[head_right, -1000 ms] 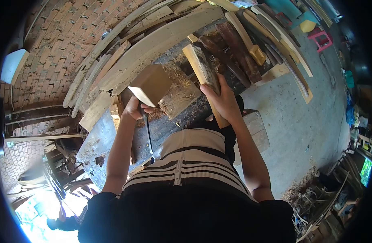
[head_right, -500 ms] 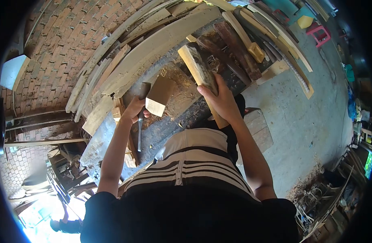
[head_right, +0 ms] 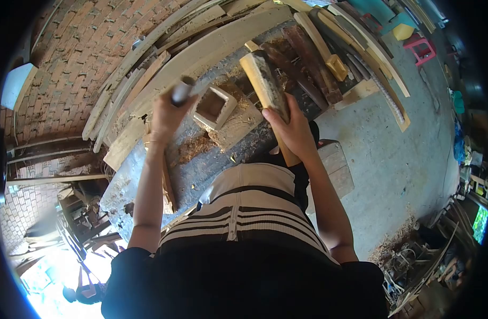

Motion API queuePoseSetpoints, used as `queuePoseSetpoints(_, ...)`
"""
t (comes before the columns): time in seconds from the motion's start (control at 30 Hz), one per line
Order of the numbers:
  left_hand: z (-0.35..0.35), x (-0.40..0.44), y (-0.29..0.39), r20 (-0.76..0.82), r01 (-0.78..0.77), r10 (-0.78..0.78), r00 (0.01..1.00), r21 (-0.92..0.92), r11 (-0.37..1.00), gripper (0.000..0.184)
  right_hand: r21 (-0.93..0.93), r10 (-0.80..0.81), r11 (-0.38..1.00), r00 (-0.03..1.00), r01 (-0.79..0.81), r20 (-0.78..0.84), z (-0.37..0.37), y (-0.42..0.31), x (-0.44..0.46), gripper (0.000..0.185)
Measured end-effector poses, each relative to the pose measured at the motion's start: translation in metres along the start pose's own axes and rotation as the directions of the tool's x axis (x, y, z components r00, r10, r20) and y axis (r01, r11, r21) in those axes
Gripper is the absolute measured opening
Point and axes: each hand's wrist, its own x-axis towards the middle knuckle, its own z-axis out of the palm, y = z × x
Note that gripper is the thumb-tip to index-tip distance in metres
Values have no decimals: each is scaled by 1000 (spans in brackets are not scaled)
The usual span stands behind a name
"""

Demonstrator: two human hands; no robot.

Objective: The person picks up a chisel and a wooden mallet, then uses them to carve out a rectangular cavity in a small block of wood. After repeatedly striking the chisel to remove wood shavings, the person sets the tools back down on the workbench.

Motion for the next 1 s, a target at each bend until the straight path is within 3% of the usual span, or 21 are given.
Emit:
queuePoseSetpoints(0.07, -35, 1, 19, -61, 24, -57, 996, -442, 897, 31, -11, 4, 1000, 1000, -4, -3, -1, 5, 1, 66)
queuePoseSetpoints(0.13, -64, 0, 37, -176, -60, -109, 978, -746, 664, 31, -34, 10, 999, 1000, -11, -20, -2, 6, 4, 66)
queuePoseSetpoints(0.2, -86, -1, 59, -263, -186, -111, 958, -871, 455, 27, -26, 14, 1000, 1000, -14, -14, -1, 5, 5, 66)
queuePoseSetpoints(0.23, -95, -1, 59, -248, -232, -23, 968, -931, 281, 36, -19, 23, 1000, 1000, -23, -20, -1, 3, 5, 65)
queuePoseSetpoints(0.3, -91, -5, 70, -333, -332, -34, 942, -942, 44, 40, -11, 31, 999, 999, -31, -10, 1, -5, 5, 65)
queuePoseSetpoints(0.4, -69, -4, 60, -391, -380, -91, 916, -918, 116, 48, -7, 16, 1000, 1000, -15, 2, 5, -8, 4, 63)
queuePoseSetpoints(0.5, -43, -8, 63, -453, -361, -131, 882, -827, 432, 53, -7, -19, 1000, 1000, 19, 8, 6, -10, 2, 61)
queuePoseSetpoints(0.53, -36, -10, 57, -469, -365, -73, 880, -766, 530, 56, -1, -26, 1000, 1000, 26, 14, 8, -10, 1, 61)
queuePoseSetpoints(0.63, -16, -16, 51, -523, -359, -42, 851, -639, 681, 70, -10, -34, 999, 999, 35, 18, 9, -3, 2, 60)
queuePoseSetpoints(0.77, 1, -23, 53, -503, -263, -153, 850, -659, 704, 59, -20, -32, 999, 999, 32, 23, 10, 1, 1, 62)
queuePoseSetpoints(0.83, 11, -19, 55, -514, -272, -154, 844, -657, 703, 44, -34, -17, 999, 1000, 17, 8, 9, 1, 1, 62)
queuePoseSetpoints(0.9, 17, -16, 61, -590, -408, -64, 805, -628, 662, 30, -32, -9, 999, 1000, 9, 12, 10, -3, 0, 62)
queuePoseSetpoints(1.0, 30, -11, 64, -586, -393, -180, 790, -710, 585, 24, -34, 8, 999, 1000, -7, 30, 9, -5, -1, 61)
